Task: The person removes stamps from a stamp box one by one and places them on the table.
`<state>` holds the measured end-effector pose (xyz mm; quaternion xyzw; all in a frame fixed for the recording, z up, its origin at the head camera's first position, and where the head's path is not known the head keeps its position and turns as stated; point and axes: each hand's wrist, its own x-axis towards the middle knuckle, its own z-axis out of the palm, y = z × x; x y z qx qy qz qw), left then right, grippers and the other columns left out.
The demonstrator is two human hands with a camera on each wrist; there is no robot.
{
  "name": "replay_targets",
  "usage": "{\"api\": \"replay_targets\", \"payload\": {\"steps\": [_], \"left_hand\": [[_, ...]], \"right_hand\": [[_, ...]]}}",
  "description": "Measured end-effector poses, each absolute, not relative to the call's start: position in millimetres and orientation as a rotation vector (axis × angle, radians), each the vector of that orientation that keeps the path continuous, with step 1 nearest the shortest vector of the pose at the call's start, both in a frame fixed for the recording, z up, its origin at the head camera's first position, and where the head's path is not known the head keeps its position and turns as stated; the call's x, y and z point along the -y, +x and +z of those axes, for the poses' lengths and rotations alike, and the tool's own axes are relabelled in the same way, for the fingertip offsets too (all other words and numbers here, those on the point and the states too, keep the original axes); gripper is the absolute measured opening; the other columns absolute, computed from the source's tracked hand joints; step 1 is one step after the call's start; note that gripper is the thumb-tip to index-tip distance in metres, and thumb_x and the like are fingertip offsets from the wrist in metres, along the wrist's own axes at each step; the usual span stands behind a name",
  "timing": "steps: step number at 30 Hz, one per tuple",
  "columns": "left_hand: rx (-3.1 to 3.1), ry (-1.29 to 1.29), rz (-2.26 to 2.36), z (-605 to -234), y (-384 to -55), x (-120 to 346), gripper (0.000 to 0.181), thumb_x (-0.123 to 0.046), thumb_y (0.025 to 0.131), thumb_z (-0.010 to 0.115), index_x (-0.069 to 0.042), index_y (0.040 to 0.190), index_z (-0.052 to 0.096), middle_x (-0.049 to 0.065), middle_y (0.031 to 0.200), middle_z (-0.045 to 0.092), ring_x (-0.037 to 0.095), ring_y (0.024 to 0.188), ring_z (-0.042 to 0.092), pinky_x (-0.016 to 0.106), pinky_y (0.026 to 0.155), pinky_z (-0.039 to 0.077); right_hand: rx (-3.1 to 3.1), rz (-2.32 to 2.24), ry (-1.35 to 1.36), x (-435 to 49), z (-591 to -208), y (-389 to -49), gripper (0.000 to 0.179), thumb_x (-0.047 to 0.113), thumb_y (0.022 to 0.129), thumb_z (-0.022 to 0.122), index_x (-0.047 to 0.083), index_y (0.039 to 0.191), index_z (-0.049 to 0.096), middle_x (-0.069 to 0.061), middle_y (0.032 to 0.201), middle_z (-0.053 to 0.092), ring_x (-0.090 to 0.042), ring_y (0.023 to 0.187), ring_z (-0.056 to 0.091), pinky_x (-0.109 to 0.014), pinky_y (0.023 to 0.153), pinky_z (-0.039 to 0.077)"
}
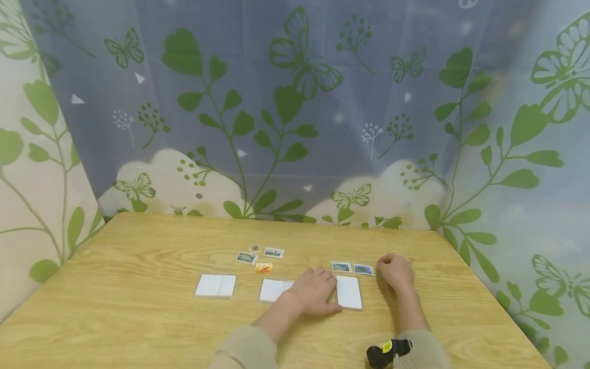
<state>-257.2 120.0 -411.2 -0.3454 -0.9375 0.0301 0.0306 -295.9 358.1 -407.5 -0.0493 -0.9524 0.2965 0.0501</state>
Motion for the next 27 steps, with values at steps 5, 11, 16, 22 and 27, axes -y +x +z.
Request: {"api": "replay_targets", "payload": {"steps": [5, 11, 16, 22, 27], "left_hand": [[2.884, -1.067, 0.082, -411.3, -257.2, -119.9, 0.065, -0.065, 0.084, 0.046, -0.019, 0.129, 0.052, -0.007, 0.131, 0.048, 0.011, 0.123, 0.039, 0.033, 0.104, 0.031], [2.880, -1.069, 0.091, -411.7, -256.6, -120.1, 0.064, -0.065, 0.084, 0.046, -0.019, 0.128, 0.053, -0.008, 0.129, 0.049, 0.011, 0.122, 0.040, 0.031, 0.103, 0.032], [2.888, -1.074, 0.077, -412.0, -255.7, -119.8, 0.065, -0.065, 0.084, 0.046, -0.019, 0.129, 0.052, -0.007, 0.131, 0.048, 0.011, 0.123, 0.040, 0.032, 0.104, 0.031], [2.875, -1.079, 0.089, -411.8, -255.9, -119.5, 0.065, -0.065, 0.084, 0.046, -0.018, 0.128, 0.052, -0.007, 0.130, 0.049, 0.011, 0.122, 0.041, 0.031, 0.102, 0.033], [2.880, -1.078, 0.105, -411.4, -256.3, -120.1, 0.064, -0.065, 0.085, 0.045, -0.019, 0.129, 0.052, -0.007, 0.130, 0.049, 0.011, 0.121, 0.041, 0.030, 0.101, 0.033]], "right_hand": [[2.854, 0.999, -0.147, -362.8, -404.3, -293.1, 0.034, 0.018, 0.091, 0.050, -0.010, 0.108, 0.058, -0.029, 0.108, 0.058, -0.044, 0.100, 0.051, -0.053, 0.084, 0.040], [2.854, 0.947, -0.128, -367.6, -402.1, -288.7, 0.037, 0.022, 0.092, 0.050, -0.011, 0.107, 0.057, -0.029, 0.109, 0.058, -0.045, 0.101, 0.050, -0.053, 0.085, 0.040], [2.856, 0.891, -0.075, -371.4, -401.1, -285.8, 0.037, 0.024, 0.092, 0.052, -0.011, 0.103, 0.057, -0.027, 0.101, 0.060, -0.042, 0.095, 0.053, -0.051, 0.081, 0.042], [2.894, 0.814, 0.003, -375.6, -396.4, -284.7, 0.044, 0.028, 0.093, 0.052, -0.014, 0.108, 0.053, -0.031, 0.105, 0.057, -0.045, 0.097, 0.052, -0.052, 0.081, 0.043], [2.943, 0.735, 0.036, -377.1, -391.3, -282.0, 0.050, 0.029, 0.092, 0.052, -0.017, 0.111, 0.049, -0.036, 0.108, 0.052, -0.048, 0.099, 0.050, -0.054, 0.082, 0.042]]}}
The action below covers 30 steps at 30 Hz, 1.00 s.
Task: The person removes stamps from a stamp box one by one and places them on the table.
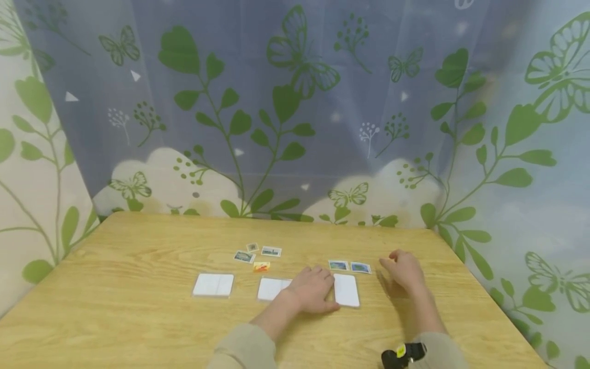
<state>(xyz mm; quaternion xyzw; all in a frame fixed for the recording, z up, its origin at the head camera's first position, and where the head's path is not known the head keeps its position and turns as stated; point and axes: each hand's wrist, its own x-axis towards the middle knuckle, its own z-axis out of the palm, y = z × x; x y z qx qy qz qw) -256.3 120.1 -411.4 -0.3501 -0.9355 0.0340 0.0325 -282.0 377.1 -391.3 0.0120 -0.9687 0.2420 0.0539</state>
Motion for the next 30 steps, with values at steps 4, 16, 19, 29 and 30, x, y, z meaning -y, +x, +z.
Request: {"api": "replay_targets", "payload": {"steps": [4, 16, 19, 29, 30], "left_hand": [[2.885, -1.079, 0.100, -410.8, -256.0, -120.4, 0.065, -0.065, 0.085, 0.045, -0.018, 0.129, 0.051, -0.007, 0.130, 0.049, 0.011, 0.122, 0.040, 0.030, 0.102, 0.032], [2.877, -1.081, 0.100, -412.2, -256.3, -120.4, 0.064, -0.064, 0.085, 0.046, -0.018, 0.129, 0.052, -0.006, 0.131, 0.048, 0.012, 0.124, 0.040, 0.032, 0.104, 0.032], [2.881, -1.080, 0.097, -412.3, -255.9, -120.1, 0.064, -0.064, 0.085, 0.046, -0.018, 0.128, 0.052, -0.006, 0.131, 0.048, 0.012, 0.124, 0.040, 0.033, 0.104, 0.031], [2.885, -1.089, 0.076, -411.3, -255.7, -120.3, 0.062, -0.063, 0.086, 0.046, -0.017, 0.127, 0.052, -0.006, 0.131, 0.048, 0.012, 0.123, 0.040, 0.033, 0.104, 0.031], [2.885, -1.089, 0.075, -411.1, -255.7, -120.3, 0.062, -0.063, 0.086, 0.046, -0.017, 0.127, 0.053, -0.006, 0.131, 0.048, 0.012, 0.123, 0.040, 0.033, 0.104, 0.031]], "right_hand": [[2.981, 0.651, 0.049, -376.4, -385.3, -278.0, 0.052, 0.030, 0.092, 0.053, -0.018, 0.111, 0.049, -0.036, 0.108, 0.052, -0.048, 0.100, 0.049, -0.055, 0.083, 0.042], [3.143, 0.470, 0.051, -370.1, -377.8, -266.0, 0.066, 0.042, 0.087, 0.056, -0.016, 0.117, 0.048, -0.039, 0.116, 0.045, -0.046, 0.099, 0.050, -0.056, 0.079, 0.044], [3.176, 0.430, 0.047, -368.9, -379.7, -264.7, 0.069, 0.044, 0.086, 0.056, -0.015, 0.120, 0.046, -0.040, 0.119, 0.042, -0.051, 0.103, 0.047, -0.059, 0.079, 0.043], [3.217, 0.330, 0.054, -368.3, -378.6, -262.7, 0.077, 0.048, 0.081, 0.063, -0.017, 0.118, 0.046, -0.037, 0.110, 0.051, -0.051, 0.102, 0.049, -0.057, 0.079, 0.044], [3.219, 0.331, 0.054, -368.8, -378.9, -262.9, 0.076, 0.046, 0.081, 0.063, -0.018, 0.118, 0.045, -0.037, 0.109, 0.052, -0.051, 0.101, 0.050, -0.056, 0.079, 0.044]]}}
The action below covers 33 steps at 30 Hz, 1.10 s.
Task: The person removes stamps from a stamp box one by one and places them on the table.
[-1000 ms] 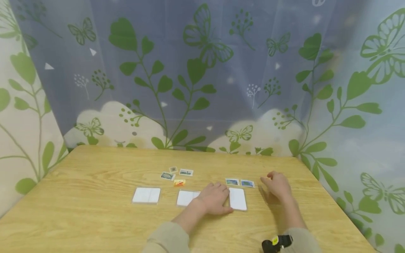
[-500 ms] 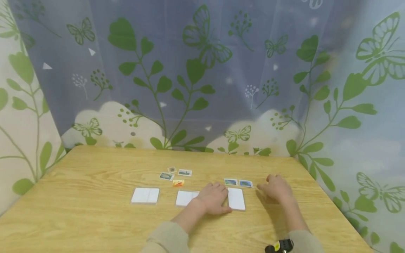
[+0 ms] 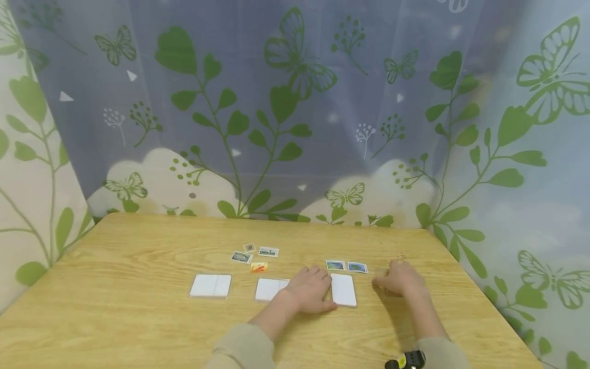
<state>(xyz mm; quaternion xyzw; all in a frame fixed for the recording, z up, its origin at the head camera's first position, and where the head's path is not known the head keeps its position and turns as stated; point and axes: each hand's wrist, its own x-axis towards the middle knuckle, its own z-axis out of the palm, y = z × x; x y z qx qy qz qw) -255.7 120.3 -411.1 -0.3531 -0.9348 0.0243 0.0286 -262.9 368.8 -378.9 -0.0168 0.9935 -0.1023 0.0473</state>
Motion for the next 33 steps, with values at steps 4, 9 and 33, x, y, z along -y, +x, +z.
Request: {"api": "replay_targets", "payload": {"steps": [4, 9, 33], "left_hand": [[2.883, -1.090, 0.078, -411.0, -255.6, -120.3, 0.062, -0.063, 0.085, 0.046, -0.017, 0.127, 0.053, -0.005, 0.131, 0.048, 0.013, 0.123, 0.040, 0.033, 0.104, 0.031], [2.879, -1.094, 0.085, -411.5, -254.5, -120.5, 0.063, -0.064, 0.085, 0.046, -0.017, 0.127, 0.053, -0.005, 0.131, 0.049, 0.013, 0.122, 0.041, 0.033, 0.103, 0.032], [2.891, -1.061, 0.087, -410.8, -253.6, -121.1, 0.065, -0.065, 0.085, 0.045, -0.018, 0.129, 0.051, -0.005, 0.132, 0.048, 0.013, 0.123, 0.040, 0.032, 0.103, 0.032]], "right_hand": [[-3.020, -0.352, -0.036, -369.7, -380.8, -264.1, 0.073, 0.039, 0.081, 0.063, -0.020, 0.118, 0.043, -0.037, 0.107, 0.053, -0.050, 0.098, 0.052, -0.055, 0.079, 0.045], [-3.006, -0.381, -0.009, -368.7, -381.5, -263.9, 0.069, 0.035, 0.079, 0.061, -0.021, 0.115, 0.043, -0.037, 0.103, 0.054, -0.046, 0.092, 0.055, -0.054, 0.079, 0.046], [-2.978, -0.481, -0.060, -339.4, -370.4, -259.4, 0.065, 0.031, 0.083, 0.059, -0.024, 0.115, 0.044, -0.041, 0.113, 0.048, -0.055, 0.103, 0.047, -0.057, 0.086, 0.042]]}}
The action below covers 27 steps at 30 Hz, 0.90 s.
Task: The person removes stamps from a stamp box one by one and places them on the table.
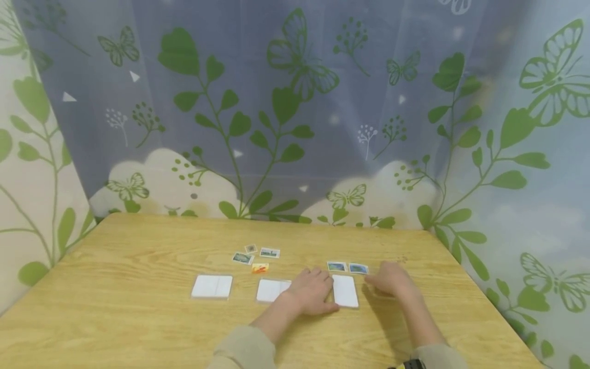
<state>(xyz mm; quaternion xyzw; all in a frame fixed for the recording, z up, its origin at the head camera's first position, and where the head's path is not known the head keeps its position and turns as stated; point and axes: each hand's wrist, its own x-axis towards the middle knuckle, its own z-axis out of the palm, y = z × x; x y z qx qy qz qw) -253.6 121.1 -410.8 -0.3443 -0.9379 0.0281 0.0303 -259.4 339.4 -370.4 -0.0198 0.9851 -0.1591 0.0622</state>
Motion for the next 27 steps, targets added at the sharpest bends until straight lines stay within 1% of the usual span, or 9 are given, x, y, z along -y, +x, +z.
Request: {"api": "replay_targets", "payload": {"steps": [3, 9, 10, 12, 15, 17, 19, 27], "left_hand": [[2.893, -1.053, 0.095, -411.1, -253.8, -121.8, 0.065, -0.065, 0.085, 0.044, -0.018, 0.129, 0.051, -0.005, 0.132, 0.047, 0.013, 0.123, 0.040, 0.032, 0.103, 0.032], [2.881, -1.044, 0.125, -411.2, -253.5, -122.6, 0.065, -0.066, 0.085, 0.043, -0.017, 0.127, 0.052, -0.004, 0.131, 0.048, 0.013, 0.121, 0.041, 0.031, 0.102, 0.033], [2.880, -1.044, 0.127, -411.1, -253.5, -122.6, 0.065, -0.066, 0.085, 0.043, -0.017, 0.127, 0.052, -0.004, 0.130, 0.048, 0.013, 0.121, 0.041, 0.031, 0.101, 0.033], [2.877, -1.043, 0.130, -410.9, -253.4, -122.6, 0.065, -0.066, 0.085, 0.043, -0.017, 0.127, 0.052, -0.004, 0.131, 0.048, 0.013, 0.121, 0.041, 0.032, 0.101, 0.034], [2.877, -1.044, 0.125, -411.1, -253.5, -122.5, 0.065, -0.066, 0.085, 0.044, -0.017, 0.127, 0.052, -0.004, 0.131, 0.048, 0.014, 0.121, 0.041, 0.032, 0.102, 0.034], [2.878, -1.043, 0.127, -411.4, -253.5, -122.6, 0.065, -0.066, 0.085, 0.043, -0.017, 0.127, 0.053, -0.004, 0.131, 0.048, 0.014, 0.121, 0.041, 0.032, 0.101, 0.034], [2.878, -1.043, 0.127, -411.7, -253.5, -122.6, 0.065, -0.066, 0.085, 0.043, -0.017, 0.126, 0.053, -0.004, 0.131, 0.048, 0.014, 0.122, 0.041, 0.032, 0.102, 0.034], [2.872, -1.049, 0.117, -413.0, -253.5, -122.9, 0.065, -0.066, 0.085, 0.044, -0.017, 0.127, 0.053, -0.004, 0.132, 0.048, 0.014, 0.122, 0.041, 0.033, 0.102, 0.034]], "right_hand": [[-2.973, -0.483, -0.069, -333.6, -367.4, -257.0, 0.065, 0.033, 0.084, 0.060, -0.022, 0.114, 0.046, -0.039, 0.111, 0.051, -0.053, 0.101, 0.050, -0.055, 0.084, 0.044], [-2.957, -0.515, -0.113, -322.8, -365.7, -253.2, 0.068, 0.037, 0.087, 0.059, -0.023, 0.117, 0.044, -0.040, 0.116, 0.048, -0.054, 0.106, 0.046, -0.057, 0.086, 0.042], [-2.961, -0.520, -0.121, -320.8, -365.9, -252.5, 0.067, 0.036, 0.087, 0.060, -0.022, 0.117, 0.045, -0.039, 0.114, 0.050, -0.053, 0.105, 0.048, -0.056, 0.085, 0.043], [-2.972, -0.529, -0.137, -316.9, -366.3, -251.9, 0.061, 0.035, 0.085, 0.062, -0.019, 0.110, 0.050, -0.033, 0.105, 0.056, -0.047, 0.095, 0.054, -0.052, 0.079, 0.047], [-2.979, -0.509, -0.156, -311.4, -366.3, -250.7, 0.058, 0.034, 0.083, 0.065, -0.017, 0.108, 0.052, -0.029, 0.100, 0.058, -0.043, 0.091, 0.057, -0.051, 0.076, 0.048], [-2.965, -0.504, -0.161, -308.2, -366.5, -250.3, 0.059, 0.033, 0.083, 0.065, -0.018, 0.110, 0.051, -0.030, 0.102, 0.058, -0.044, 0.093, 0.056, -0.051, 0.077, 0.048], [-2.961, -0.481, -0.169, -305.9, -367.7, -250.3, 0.064, 0.034, 0.083, 0.065, -0.019, 0.114, 0.048, -0.034, 0.109, 0.054, -0.049, 0.100, 0.052, -0.054, 0.081, 0.046], [-2.977, -0.454, -0.210, -295.0, -372.1, -250.6, 0.069, 0.035, 0.082, 0.066, -0.021, 0.118, 0.046, -0.037, 0.115, 0.051, -0.051, 0.106, 0.049, -0.055, 0.086, 0.043]]}}
